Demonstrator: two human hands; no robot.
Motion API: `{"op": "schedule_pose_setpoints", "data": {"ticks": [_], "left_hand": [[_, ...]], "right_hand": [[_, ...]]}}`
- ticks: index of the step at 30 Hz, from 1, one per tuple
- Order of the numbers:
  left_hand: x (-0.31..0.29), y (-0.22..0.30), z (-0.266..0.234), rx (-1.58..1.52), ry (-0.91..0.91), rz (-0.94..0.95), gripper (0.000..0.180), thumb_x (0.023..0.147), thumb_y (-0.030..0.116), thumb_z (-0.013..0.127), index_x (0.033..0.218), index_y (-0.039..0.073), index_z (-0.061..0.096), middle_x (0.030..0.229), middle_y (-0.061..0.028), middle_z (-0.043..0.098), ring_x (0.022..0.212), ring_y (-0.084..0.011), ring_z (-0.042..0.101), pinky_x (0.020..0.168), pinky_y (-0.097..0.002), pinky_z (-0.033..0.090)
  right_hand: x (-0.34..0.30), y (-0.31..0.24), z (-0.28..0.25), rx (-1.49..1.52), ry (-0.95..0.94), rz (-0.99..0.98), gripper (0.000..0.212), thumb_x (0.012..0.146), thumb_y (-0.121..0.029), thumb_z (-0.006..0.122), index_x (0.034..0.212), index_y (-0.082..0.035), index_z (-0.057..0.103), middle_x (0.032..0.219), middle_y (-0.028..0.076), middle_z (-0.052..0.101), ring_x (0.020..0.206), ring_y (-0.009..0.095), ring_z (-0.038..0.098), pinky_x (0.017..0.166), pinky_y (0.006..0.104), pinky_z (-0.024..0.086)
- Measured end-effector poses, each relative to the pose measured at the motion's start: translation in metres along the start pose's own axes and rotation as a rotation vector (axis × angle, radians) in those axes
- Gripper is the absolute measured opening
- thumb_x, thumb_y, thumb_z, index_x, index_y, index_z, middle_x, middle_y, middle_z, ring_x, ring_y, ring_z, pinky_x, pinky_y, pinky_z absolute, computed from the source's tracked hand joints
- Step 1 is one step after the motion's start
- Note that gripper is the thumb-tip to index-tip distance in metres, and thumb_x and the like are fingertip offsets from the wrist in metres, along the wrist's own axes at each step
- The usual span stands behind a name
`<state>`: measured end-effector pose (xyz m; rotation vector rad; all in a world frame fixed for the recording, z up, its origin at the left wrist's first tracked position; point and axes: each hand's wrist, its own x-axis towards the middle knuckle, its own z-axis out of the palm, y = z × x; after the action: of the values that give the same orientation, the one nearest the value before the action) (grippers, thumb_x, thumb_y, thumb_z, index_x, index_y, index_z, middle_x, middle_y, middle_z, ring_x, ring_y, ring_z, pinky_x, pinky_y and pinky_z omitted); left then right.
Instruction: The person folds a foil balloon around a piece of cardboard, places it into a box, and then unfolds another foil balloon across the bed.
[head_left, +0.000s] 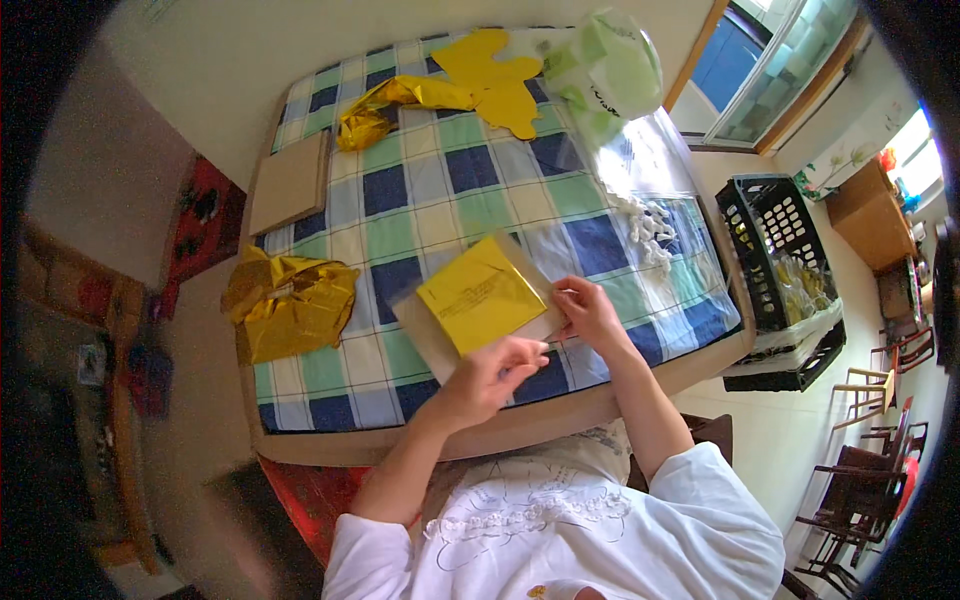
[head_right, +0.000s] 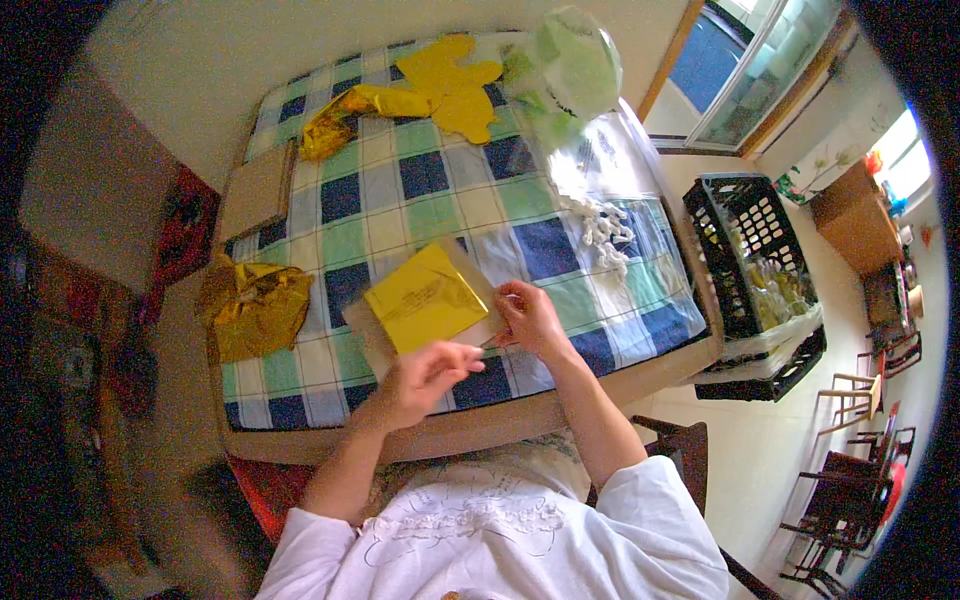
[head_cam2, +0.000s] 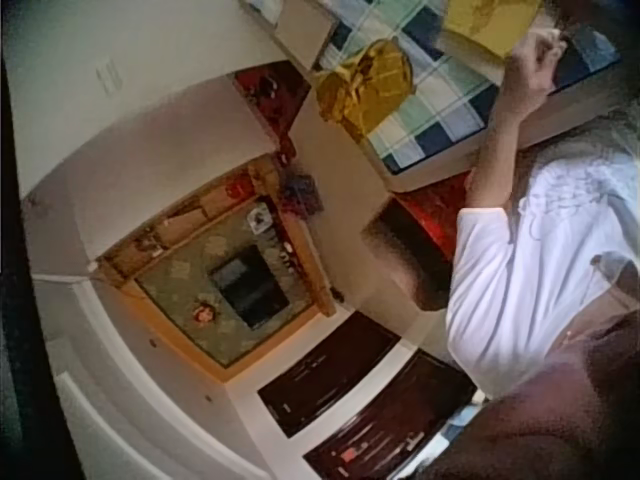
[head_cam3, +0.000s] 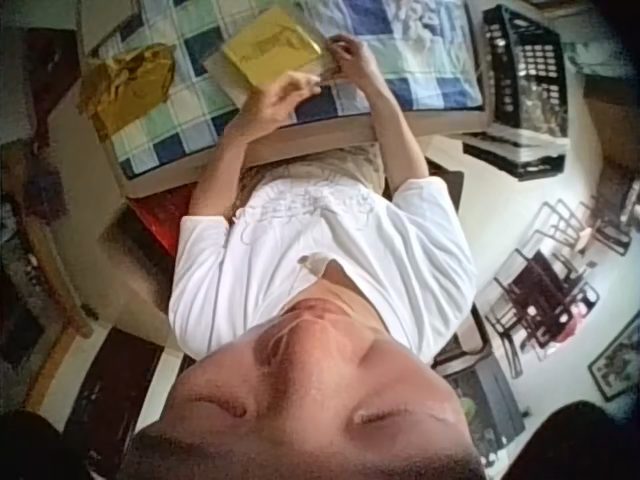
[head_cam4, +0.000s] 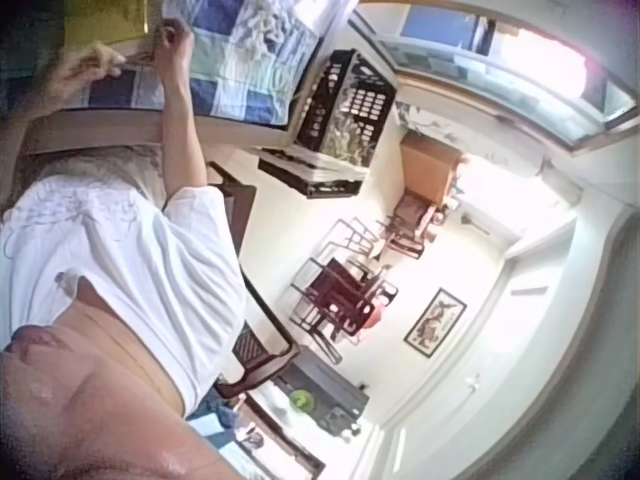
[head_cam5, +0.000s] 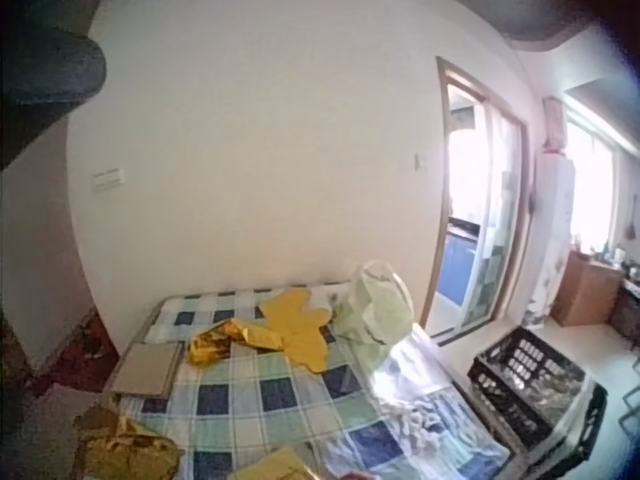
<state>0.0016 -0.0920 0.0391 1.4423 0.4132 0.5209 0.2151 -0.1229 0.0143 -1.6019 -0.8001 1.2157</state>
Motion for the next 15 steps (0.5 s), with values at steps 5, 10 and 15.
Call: {"op": "schedule_pose_setpoints", "data": {"ticks": [5, 10, 15], "left_hand": [[-0.050, 0.051, -0.093, 0.251, 0.488, 0.361, 0.007, 0.097, 0.013, 0.049, 0.101, 0.008, 0.050, 0.145, -0.0207, 0.039, 0.139, -0.0283, 0.031, 0.113, -0.0414, 0.023], [-0.125, 0.107, -0.186, 0.452, 0.873, 0.520, 0.020, 0.098, 0.019, 0.050, 0.113, 0.007, 0.053, 0.147, -0.0234, 0.035, 0.139, -0.0328, 0.030, 0.112, -0.0469, 0.026], [-0.234, 0.068, -0.305, -0.354, 1.233, 0.522, 0.020, 0.099, 0.023, 0.048, 0.111, 0.008, 0.056, 0.143, -0.0180, 0.043, 0.132, -0.0296, 0.041, 0.109, -0.0459, 0.033]], "right_hand": [[0.001, 0.003, -0.001, 0.024, 0.027, 0.036, 0.016, 0.096, -0.011, 0.050, 0.108, -0.002, 0.053, 0.085, 0.008, 0.061, 0.058, 0.017, 0.063, 0.046, 0.0302, 0.057], [0.006, 0.022, -0.012, -0.037, 0.024, -0.032, 0.012, 0.098, -0.014, 0.047, 0.106, -0.006, 0.051, 0.081, 0.006, 0.063, 0.051, 0.015, 0.063, 0.043, 0.0247, 0.053], [-0.003, 0.005, 0.000, -0.044, -0.022, 0.023, 0.014, 0.097, -0.015, 0.049, 0.107, -0.006, 0.051, 0.080, 0.006, 0.063, 0.050, 0.014, 0.061, 0.044, 0.0247, 0.053]]}}
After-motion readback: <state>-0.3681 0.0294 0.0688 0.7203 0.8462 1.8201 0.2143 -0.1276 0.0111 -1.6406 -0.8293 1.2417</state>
